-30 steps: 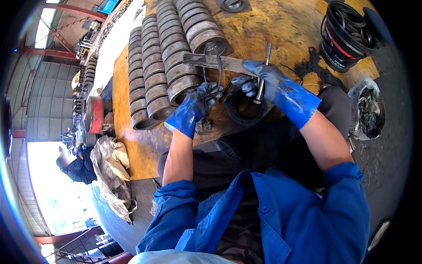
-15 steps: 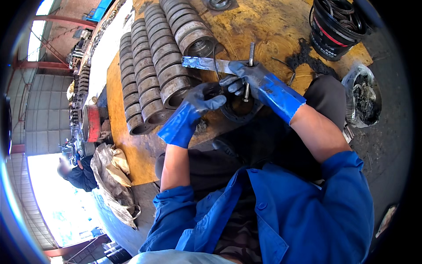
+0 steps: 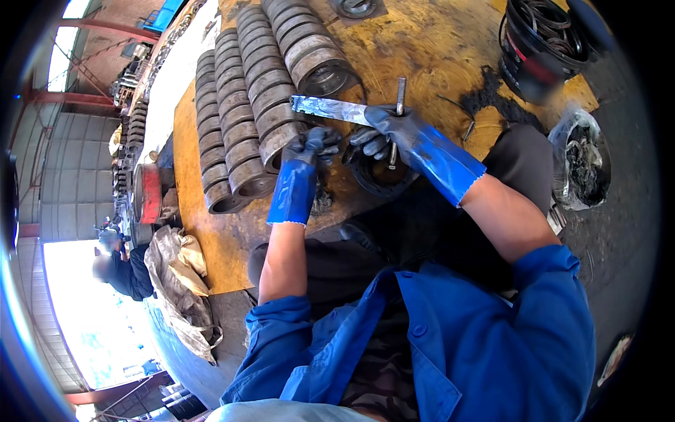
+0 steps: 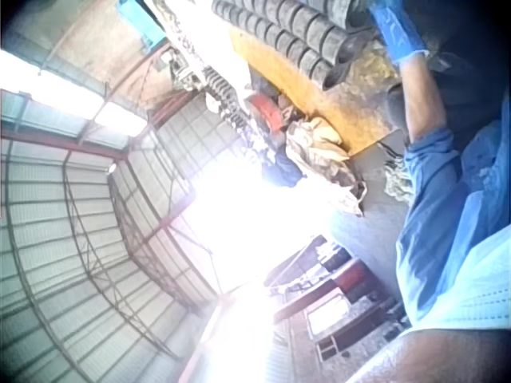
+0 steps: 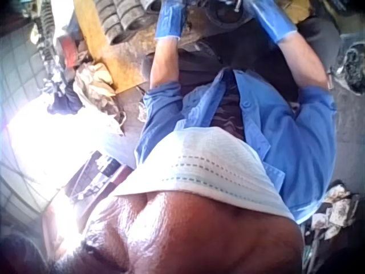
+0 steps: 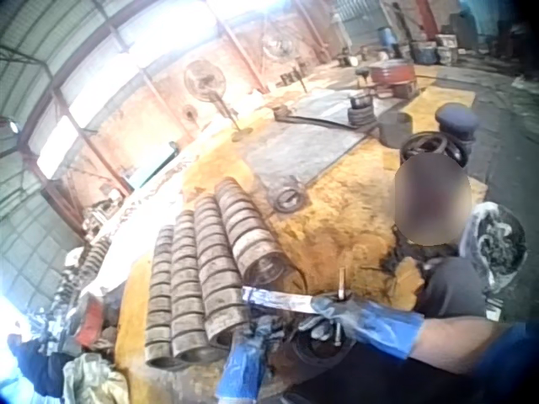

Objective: The person sits on the floor and uses a hammer to strike metal rings, then scrapes them with a metal tool to remove residue. The person repeatedly picks up rings from a pile, cleans them, and places them into a bucket.

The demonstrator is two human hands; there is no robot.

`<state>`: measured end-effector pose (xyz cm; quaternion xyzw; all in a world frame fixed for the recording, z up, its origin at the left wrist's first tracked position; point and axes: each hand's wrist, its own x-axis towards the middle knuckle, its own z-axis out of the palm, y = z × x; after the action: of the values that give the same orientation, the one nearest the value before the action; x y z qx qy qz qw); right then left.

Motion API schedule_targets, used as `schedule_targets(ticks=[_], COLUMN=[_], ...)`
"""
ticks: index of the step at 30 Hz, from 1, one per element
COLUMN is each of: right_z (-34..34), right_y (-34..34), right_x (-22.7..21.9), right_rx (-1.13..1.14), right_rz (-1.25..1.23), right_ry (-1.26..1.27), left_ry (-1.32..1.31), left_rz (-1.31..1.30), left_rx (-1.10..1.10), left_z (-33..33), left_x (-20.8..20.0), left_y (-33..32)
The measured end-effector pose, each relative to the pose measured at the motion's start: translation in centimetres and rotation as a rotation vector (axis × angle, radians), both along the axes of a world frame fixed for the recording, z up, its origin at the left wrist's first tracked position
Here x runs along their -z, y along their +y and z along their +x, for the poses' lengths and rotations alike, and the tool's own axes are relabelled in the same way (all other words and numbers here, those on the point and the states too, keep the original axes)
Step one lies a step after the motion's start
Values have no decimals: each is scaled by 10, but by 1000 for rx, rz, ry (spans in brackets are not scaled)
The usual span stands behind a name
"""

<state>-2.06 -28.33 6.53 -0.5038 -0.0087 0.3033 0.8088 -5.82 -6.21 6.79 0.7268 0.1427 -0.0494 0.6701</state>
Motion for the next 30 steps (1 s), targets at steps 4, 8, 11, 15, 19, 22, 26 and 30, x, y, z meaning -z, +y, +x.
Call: schedule_targets(ticks=[4, 8, 11, 15, 19, 22, 26, 30], right_z=[0, 2, -3, -3, -8, -7, -3, -2], right_y=[0, 3, 6, 10, 12, 12, 11, 10], right_x=[-5, -1, -6, 7, -1, 2, 8, 7], right_rx=[42, 25, 54, -33, -18, -7, -16, -15], right_rz=[150, 418, 381, 434, 393, 392, 428, 480], right_ry=[142, 306, 346, 422, 511, 483, 490, 466], left_ry=[-80, -257, -316, -391, -415, -417, -416, -468], left_rz=[-383, -528, -530, -616, -554, -498, -611, -369], left_rx=[-91, -176, -301, -320, -224, -207, -282, -214], left_z=[16, 16, 18, 18, 17, 18, 20, 17], left_x=[-5, -11, -12, -13, -9, -7, -7, -4], left_y=[37, 51, 50, 45, 52, 51, 44, 39])
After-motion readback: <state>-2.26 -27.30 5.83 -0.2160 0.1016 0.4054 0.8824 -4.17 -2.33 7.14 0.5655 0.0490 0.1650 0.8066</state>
